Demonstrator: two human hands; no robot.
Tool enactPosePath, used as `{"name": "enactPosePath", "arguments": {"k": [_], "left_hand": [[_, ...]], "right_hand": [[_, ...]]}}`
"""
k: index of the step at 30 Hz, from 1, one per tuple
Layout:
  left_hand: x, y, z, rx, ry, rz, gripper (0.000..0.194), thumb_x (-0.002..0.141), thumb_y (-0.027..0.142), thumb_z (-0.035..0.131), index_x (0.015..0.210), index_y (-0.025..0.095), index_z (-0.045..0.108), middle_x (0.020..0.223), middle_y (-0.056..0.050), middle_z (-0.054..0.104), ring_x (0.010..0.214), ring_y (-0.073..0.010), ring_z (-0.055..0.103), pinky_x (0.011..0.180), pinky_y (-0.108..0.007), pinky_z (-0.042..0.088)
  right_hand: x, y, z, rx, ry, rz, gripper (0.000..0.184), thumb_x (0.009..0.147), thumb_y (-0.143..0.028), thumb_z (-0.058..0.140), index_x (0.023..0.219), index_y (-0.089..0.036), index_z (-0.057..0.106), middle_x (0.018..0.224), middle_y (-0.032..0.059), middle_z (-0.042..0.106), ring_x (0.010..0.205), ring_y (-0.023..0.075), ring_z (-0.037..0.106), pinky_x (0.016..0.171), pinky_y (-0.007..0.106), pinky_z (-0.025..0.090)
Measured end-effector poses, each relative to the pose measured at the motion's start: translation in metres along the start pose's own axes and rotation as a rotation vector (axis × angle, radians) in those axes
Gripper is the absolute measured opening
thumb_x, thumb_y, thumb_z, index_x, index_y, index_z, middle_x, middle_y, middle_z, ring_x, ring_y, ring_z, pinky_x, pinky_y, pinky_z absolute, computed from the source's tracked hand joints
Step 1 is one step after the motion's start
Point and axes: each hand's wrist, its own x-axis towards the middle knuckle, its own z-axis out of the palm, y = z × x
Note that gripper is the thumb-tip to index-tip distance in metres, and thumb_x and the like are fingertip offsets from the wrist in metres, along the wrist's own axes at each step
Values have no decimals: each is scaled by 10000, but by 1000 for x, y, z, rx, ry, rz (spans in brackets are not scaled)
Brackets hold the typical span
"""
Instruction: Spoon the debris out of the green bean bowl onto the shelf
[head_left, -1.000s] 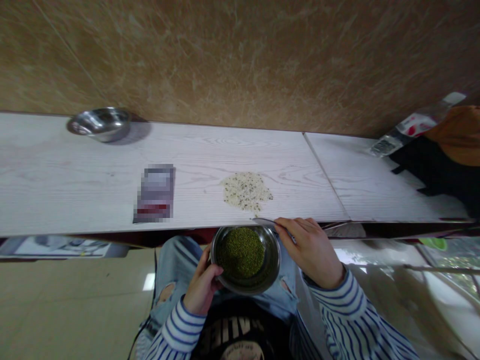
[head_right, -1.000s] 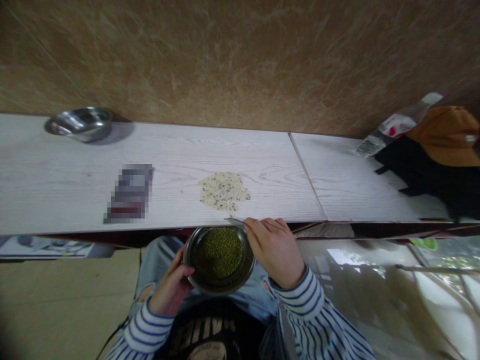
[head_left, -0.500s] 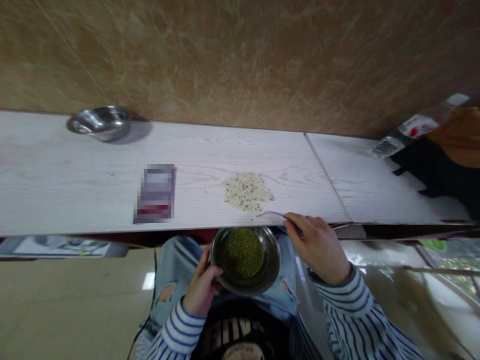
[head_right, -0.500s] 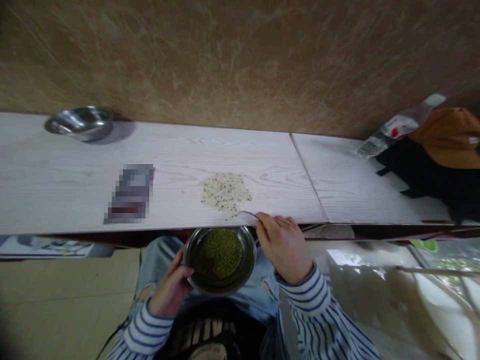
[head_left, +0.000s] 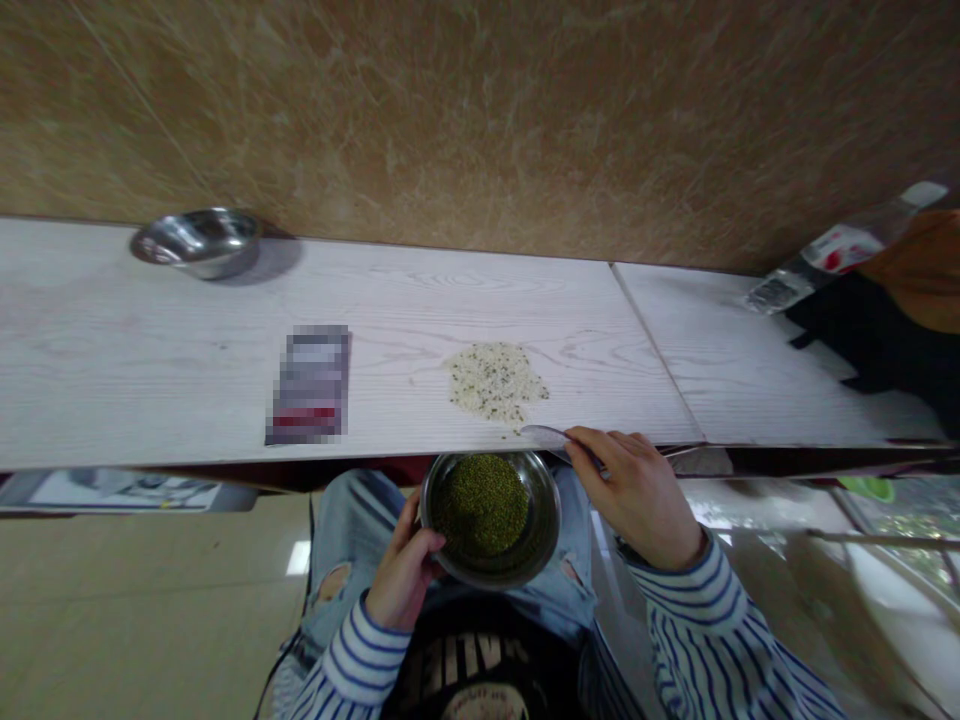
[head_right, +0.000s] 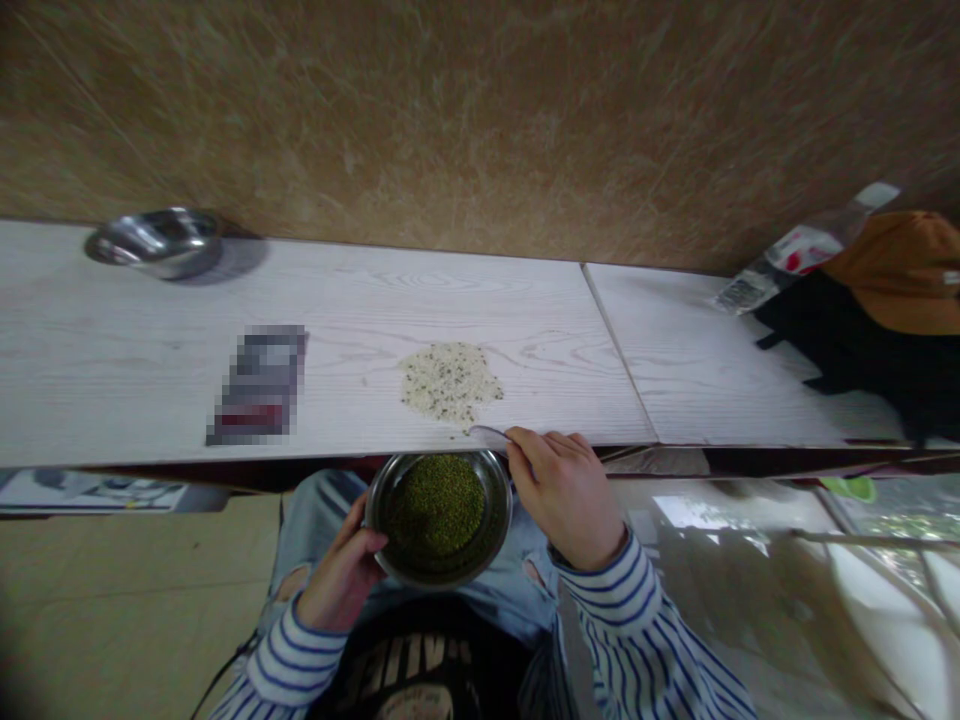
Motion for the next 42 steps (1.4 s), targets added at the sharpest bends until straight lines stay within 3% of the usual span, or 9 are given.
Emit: {"name": "enactPosePath", "arguments": {"k": [42], "left_hand": [[-4, 2, 1, -5, 4, 8, 693, 543, 134, 600, 1220, 272, 545, 947, -10, 640, 712, -170, 537, 534, -270, 441]], "right_hand": [[10, -8, 7, 37, 6, -46, 222, 939, -260, 460, 1010, -176, 652, 827, 61, 717, 746, 181, 643, 742, 333, 447]]}}
